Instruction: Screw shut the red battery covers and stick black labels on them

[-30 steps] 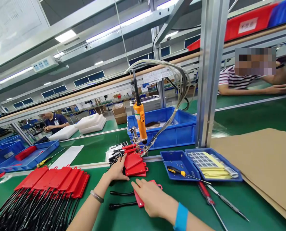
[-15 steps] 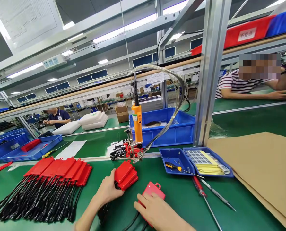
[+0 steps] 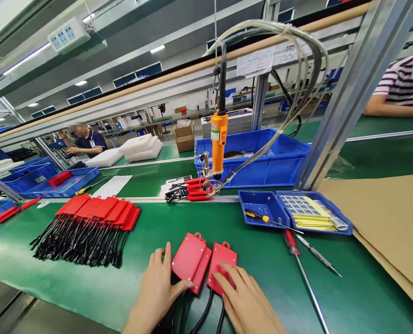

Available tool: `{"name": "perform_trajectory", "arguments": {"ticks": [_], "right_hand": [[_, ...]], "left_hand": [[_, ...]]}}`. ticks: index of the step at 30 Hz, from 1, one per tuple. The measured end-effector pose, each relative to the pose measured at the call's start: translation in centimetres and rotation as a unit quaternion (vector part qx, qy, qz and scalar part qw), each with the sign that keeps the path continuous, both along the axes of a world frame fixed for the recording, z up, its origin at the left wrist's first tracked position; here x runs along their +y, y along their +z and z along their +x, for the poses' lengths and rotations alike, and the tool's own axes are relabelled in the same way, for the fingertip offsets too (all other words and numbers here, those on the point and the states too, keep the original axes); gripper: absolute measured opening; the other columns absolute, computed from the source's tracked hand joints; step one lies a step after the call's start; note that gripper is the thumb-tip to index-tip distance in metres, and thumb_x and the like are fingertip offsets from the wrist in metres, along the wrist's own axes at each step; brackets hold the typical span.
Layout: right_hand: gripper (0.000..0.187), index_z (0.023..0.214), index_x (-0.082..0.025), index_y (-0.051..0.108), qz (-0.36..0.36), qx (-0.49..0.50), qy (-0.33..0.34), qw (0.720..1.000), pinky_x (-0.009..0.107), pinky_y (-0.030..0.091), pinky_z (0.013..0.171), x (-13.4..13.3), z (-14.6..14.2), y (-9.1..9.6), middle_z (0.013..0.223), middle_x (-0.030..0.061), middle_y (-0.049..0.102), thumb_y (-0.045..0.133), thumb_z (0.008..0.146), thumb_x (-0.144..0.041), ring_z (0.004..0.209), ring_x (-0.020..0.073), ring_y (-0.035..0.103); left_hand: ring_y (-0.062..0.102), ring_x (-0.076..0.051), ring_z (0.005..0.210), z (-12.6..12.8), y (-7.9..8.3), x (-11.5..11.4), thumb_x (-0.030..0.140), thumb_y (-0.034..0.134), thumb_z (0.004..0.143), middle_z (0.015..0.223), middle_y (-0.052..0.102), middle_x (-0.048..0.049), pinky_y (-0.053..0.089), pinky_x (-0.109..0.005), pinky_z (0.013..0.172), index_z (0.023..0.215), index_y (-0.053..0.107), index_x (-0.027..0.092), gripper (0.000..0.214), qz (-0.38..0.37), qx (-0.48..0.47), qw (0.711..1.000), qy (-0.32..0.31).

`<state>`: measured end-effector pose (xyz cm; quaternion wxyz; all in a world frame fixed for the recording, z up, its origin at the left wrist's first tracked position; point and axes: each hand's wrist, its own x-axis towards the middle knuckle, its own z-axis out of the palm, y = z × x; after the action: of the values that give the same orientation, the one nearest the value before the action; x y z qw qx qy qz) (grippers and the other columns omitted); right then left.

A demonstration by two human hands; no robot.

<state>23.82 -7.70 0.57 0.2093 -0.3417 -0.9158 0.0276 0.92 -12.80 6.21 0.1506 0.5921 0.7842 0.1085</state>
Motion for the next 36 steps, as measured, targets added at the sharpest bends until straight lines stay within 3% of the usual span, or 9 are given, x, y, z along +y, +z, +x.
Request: {"name": "perform_trajectory", "arguments": {"ticks": [3,6,13,18,20,23,27,32,36], "right_hand": [[0.049,0.134,-0.015,0.058,0.021,0.034,-0.101,0.994,0.047,0.055,0.094,-1.5,-1.3,-2.6,0.140,0.0198,0.050,0.052,0.095,-0.043,0.125,0.0345,0.051],[0.060,0.138,-0.008,0.052,0.046,0.031,-0.131,0.990,0.051,0.054,0.096,-2.3,-2.6,-4.2,0.149,0.0251,0.037,0.052,0.094,-0.049,0.136,0.0416,0.037],[0.057,0.140,-0.008,0.044,0.047,0.031,-0.140,0.989,0.050,0.057,0.091,-2.7,-3.3,-4.1,0.148,0.0263,0.034,0.047,0.096,-0.044,0.136,0.0438,0.036],[0.047,0.129,-0.009,0.049,0.052,0.037,-0.170,0.983,0.055,0.056,0.086,-2.8,-4.4,-3.6,0.142,0.0280,0.037,0.047,0.094,-0.040,0.128,0.0495,0.041],[0.043,0.126,-0.009,0.048,0.040,0.029,-0.178,0.983,0.056,0.055,0.087,-2.6,-4.7,-3.4,0.138,0.0279,0.040,0.048,0.093,-0.037,0.123,0.0479,0.047],[0.038,0.125,-0.011,0.046,0.010,0.028,-0.178,0.984,0.050,0.057,0.086,-2.3,-4.5,-3.4,0.136,0.0267,0.042,0.045,0.092,-0.029,0.115,0.0409,0.056],[0.037,0.126,-0.014,0.043,-0.003,0.040,-0.170,0.985,0.042,0.060,0.079,-1.8,-3.7,-3.6,0.138,0.0252,0.040,0.040,0.090,-0.025,0.108,0.0333,0.064],[0.039,0.127,-0.013,0.046,-0.007,0.027,-0.191,0.981,0.041,0.062,0.067,-1.7,-3.2,-3.5,0.137,0.0254,0.043,0.037,0.092,-0.027,0.099,0.0318,0.068],[0.041,0.124,-0.008,0.051,0.009,0.025,-0.197,0.980,0.043,0.061,0.069,-2.0,-3.6,-2.8,0.134,0.0281,0.046,0.034,0.092,-0.027,0.097,0.0335,0.067]], "left_hand": [[0.061,-0.034,0.105,-0.7,0.0,0.6,0.039,0.071,0.075,0.116,0.062,-0.0167,0.050,-0.040,0.091,0.146,0.043,0.010,0.081,0.021,-0.032,0.998,-0.048],[0.066,-0.026,0.086,-2.7,-0.5,0.9,0.027,0.055,0.082,0.102,0.067,-0.0122,0.052,-0.036,0.080,0.142,0.049,0.009,0.063,0.066,-0.038,0.997,-0.005],[0.067,-0.021,0.076,-10.2,-0.7,0.6,0.020,0.036,0.094,0.097,0.069,-0.0092,0.053,-0.034,0.074,0.129,0.061,0.017,0.043,0.098,-0.011,0.994,0.047],[0.056,-0.030,0.118,-5.7,-1.0,0.1,0.028,0.053,0.092,0.130,0.060,-0.0115,0.046,-0.044,0.101,0.138,0.054,0.023,0.046,0.097,-0.013,0.994,-0.047],[0.054,-0.033,0.119,-2.2,-1.6,-0.1,0.044,0.066,0.086,0.135,0.055,-0.0135,0.047,-0.047,0.101,0.147,0.043,0.024,0.068,0.076,-0.042,0.986,-0.140],[0.054,-0.040,0.113,1.0,-2.5,-0.2,0.052,0.074,0.076,0.132,0.054,-0.0193,0.049,-0.055,0.097,0.146,0.045,0.019,0.084,0.031,-0.041,0.985,-0.164],[0.056,-0.034,0.110,-0.5,-1.8,0.2,0.045,0.068,0.080,0.124,0.057,-0.0136,0.051,-0.046,0.097,0.143,0.050,0.023,0.069,0.073,-0.067,0.988,-0.119],[0.057,-0.032,0.107,-4.1,0.1,1.5,0.040,0.065,0.085,0.120,0.056,-0.0140,0.052,-0.045,0.091,0.140,0.054,0.024,0.058,0.079,0.046,0.996,0.024],[0.056,-0.036,0.111,-5.0,-0.7,1.6,0.048,0.073,0.082,0.120,0.057,-0.0156,0.051,-0.048,0.091,0.134,0.060,0.023,0.059,0.028,0.071,0.997,-0.007]]}}
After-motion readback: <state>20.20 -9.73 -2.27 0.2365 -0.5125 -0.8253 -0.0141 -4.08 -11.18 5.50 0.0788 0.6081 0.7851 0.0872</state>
